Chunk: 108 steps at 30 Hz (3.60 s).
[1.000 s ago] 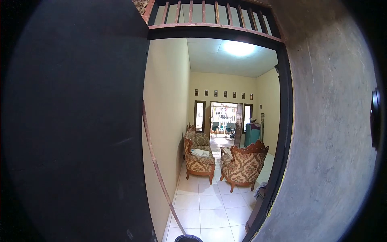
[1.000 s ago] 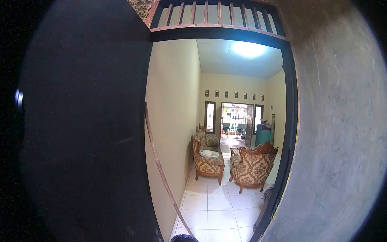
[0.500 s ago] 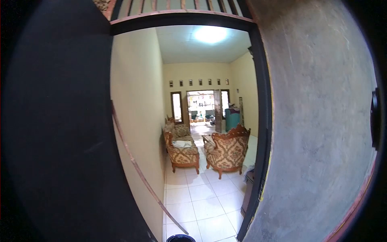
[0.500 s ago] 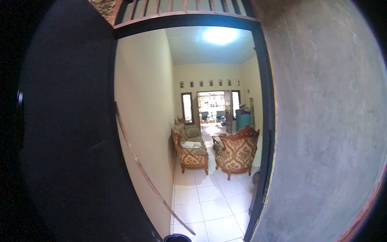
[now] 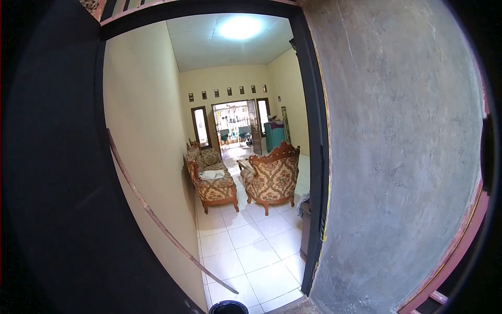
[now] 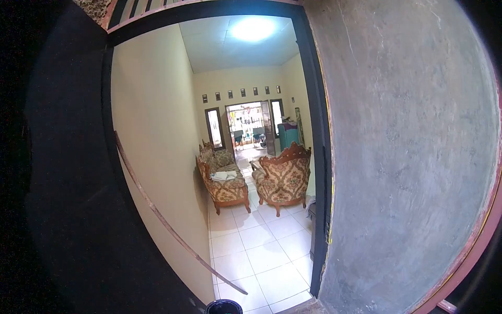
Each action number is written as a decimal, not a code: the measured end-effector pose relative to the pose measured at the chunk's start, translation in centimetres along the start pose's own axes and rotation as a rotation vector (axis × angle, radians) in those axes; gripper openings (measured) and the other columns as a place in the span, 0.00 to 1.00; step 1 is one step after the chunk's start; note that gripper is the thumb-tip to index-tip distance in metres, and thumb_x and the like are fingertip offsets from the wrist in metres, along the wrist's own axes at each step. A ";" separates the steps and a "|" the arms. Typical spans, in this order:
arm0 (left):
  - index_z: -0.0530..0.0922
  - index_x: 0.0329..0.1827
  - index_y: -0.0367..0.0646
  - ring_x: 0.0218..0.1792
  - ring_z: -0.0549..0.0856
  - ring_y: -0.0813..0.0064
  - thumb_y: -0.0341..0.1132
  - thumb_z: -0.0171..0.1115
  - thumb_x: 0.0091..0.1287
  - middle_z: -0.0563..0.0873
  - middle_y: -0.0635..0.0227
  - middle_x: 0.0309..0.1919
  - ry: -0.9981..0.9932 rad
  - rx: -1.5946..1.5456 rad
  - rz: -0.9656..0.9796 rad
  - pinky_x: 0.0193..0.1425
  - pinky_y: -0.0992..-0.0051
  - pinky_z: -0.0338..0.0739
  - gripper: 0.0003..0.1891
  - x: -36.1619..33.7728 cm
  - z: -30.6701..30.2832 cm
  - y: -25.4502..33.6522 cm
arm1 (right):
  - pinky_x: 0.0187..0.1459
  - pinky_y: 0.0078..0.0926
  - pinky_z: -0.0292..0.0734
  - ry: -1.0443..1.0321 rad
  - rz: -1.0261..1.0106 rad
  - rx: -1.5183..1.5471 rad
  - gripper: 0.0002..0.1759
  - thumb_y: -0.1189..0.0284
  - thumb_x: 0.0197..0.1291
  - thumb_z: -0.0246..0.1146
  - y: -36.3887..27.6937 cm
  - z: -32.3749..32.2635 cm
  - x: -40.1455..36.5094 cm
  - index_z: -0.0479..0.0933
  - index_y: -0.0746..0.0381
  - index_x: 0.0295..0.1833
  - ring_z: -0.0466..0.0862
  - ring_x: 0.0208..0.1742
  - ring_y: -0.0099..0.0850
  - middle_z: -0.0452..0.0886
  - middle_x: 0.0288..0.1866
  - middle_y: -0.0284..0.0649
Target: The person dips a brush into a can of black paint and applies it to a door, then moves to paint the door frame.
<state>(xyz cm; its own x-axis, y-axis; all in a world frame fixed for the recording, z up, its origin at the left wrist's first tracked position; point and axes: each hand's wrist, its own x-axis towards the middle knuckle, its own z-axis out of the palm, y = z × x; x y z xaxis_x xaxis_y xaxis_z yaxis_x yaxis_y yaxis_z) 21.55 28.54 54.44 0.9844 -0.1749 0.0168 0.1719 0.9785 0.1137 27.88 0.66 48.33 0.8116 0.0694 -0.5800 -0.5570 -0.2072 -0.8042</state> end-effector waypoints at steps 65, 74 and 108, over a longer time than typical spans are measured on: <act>0.67 0.77 0.51 0.58 0.76 0.42 0.73 0.57 0.59 0.70 0.46 0.71 0.131 0.134 -0.092 0.49 0.51 0.80 0.47 0.3 -4.8 -0.1 | 0.38 0.32 0.87 0.039 0.089 0.460 0.12 0.73 0.57 0.70 7.6 1.2 3.9 0.82 0.61 0.48 0.88 0.40 0.30 0.86 0.42 0.38; 0.68 0.76 0.51 0.58 0.76 0.42 0.73 0.58 0.58 0.71 0.47 0.71 0.140 0.149 -0.069 0.50 0.51 0.80 0.48 0.0 -4.7 -0.1 | 0.36 0.30 0.87 0.061 0.107 0.473 0.13 0.73 0.54 0.71 6.7 1.4 4.6 0.83 0.61 0.46 0.87 0.35 0.28 0.86 0.37 0.38; 0.76 0.69 0.52 0.59 0.81 0.42 0.67 0.46 0.69 0.79 0.52 0.67 0.060 -0.089 0.299 0.47 0.39 0.79 0.35 0.8 -3.7 -0.9 | 0.43 0.42 0.86 -0.170 0.075 0.302 0.19 0.73 0.60 0.62 3.5 -0.5 12.1 0.74 0.63 0.58 0.87 0.44 0.41 0.83 0.45 0.46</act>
<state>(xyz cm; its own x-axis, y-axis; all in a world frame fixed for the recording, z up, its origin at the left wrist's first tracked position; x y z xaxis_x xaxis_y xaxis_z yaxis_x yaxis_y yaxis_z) 22.28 27.91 50.65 0.9917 0.1263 -0.0224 -0.1258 0.9917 0.0250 35.86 0.34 38.59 0.7399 0.2312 -0.6318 -0.6614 0.0785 -0.7459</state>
